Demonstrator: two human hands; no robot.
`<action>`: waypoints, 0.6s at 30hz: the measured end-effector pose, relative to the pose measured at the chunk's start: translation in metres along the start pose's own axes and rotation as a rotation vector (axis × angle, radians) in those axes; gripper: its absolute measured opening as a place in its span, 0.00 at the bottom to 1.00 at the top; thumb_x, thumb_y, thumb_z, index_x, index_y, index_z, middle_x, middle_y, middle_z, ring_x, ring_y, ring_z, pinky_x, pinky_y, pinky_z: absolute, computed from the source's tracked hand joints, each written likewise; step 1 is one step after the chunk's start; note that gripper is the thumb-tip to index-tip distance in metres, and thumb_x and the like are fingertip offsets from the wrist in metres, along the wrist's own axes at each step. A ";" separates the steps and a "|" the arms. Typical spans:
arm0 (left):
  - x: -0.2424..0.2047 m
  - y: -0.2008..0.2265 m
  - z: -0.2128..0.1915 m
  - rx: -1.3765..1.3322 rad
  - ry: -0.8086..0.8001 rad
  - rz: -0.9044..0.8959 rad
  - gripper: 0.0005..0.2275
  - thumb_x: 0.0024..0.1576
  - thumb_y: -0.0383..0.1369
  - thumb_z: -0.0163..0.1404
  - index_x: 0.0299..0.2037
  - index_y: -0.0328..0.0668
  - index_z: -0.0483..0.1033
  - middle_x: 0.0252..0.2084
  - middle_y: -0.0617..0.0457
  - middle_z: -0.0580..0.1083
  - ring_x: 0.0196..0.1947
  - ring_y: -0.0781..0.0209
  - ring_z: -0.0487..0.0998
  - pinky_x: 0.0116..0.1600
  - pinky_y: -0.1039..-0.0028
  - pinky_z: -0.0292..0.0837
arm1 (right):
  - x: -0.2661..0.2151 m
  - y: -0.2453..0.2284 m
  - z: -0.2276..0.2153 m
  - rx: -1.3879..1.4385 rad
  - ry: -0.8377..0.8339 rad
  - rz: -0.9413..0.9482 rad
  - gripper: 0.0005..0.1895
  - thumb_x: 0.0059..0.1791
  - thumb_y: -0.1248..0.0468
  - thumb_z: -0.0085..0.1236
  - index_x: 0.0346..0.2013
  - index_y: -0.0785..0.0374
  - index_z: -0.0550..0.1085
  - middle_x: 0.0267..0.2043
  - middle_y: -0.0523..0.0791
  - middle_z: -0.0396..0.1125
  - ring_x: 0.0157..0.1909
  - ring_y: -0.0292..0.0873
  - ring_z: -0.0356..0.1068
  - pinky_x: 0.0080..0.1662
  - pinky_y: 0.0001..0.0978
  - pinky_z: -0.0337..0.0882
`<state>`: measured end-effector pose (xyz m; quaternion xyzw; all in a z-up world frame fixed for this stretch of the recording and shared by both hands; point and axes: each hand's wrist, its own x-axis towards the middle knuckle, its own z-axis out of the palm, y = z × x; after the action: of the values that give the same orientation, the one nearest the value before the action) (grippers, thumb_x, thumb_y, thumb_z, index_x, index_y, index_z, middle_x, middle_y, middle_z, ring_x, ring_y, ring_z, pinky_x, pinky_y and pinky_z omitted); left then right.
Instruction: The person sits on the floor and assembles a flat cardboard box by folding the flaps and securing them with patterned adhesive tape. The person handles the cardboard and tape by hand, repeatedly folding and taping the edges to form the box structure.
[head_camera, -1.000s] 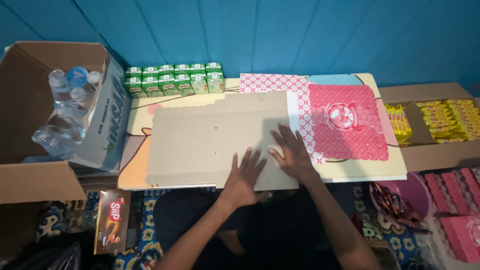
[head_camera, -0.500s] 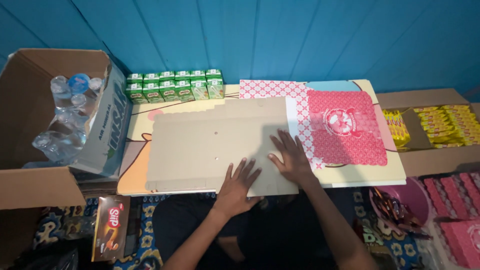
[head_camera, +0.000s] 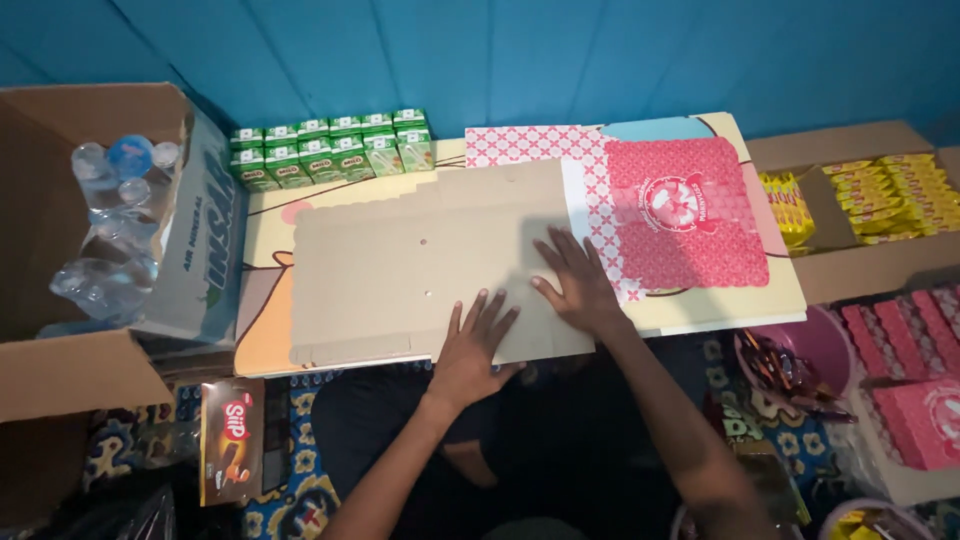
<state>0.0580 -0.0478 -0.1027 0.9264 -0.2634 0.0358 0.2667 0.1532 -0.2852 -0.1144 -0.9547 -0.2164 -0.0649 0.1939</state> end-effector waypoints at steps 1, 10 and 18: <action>0.000 0.000 0.001 0.003 0.008 -0.005 0.38 0.48 0.47 0.62 0.70 0.47 0.64 0.75 0.45 0.56 0.77 0.41 0.49 0.74 0.41 0.41 | 0.000 0.000 0.000 -0.002 0.008 -0.011 0.34 0.54 0.46 0.50 0.72 0.55 0.60 0.78 0.53 0.49 0.79 0.55 0.46 0.73 0.57 0.44; 0.003 0.002 -0.006 -0.011 -0.020 -0.022 0.37 0.49 0.46 0.61 0.70 0.47 0.62 0.76 0.44 0.54 0.77 0.41 0.47 0.74 0.42 0.39 | 0.005 -0.003 -0.007 0.017 -0.036 0.000 0.35 0.54 0.47 0.49 0.72 0.57 0.59 0.77 0.55 0.48 0.78 0.57 0.44 0.73 0.58 0.43; 0.004 0.001 -0.005 0.008 -0.022 0.014 0.37 0.51 0.49 0.59 0.71 0.47 0.61 0.76 0.43 0.54 0.76 0.40 0.48 0.73 0.40 0.40 | 0.005 0.001 0.000 0.021 -0.028 0.036 0.35 0.53 0.46 0.50 0.72 0.58 0.61 0.77 0.54 0.48 0.79 0.55 0.45 0.73 0.57 0.43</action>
<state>0.0614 -0.0478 -0.0968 0.9259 -0.2728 0.0284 0.2599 0.1576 -0.2841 -0.1134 -0.9572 -0.2024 -0.0459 0.2019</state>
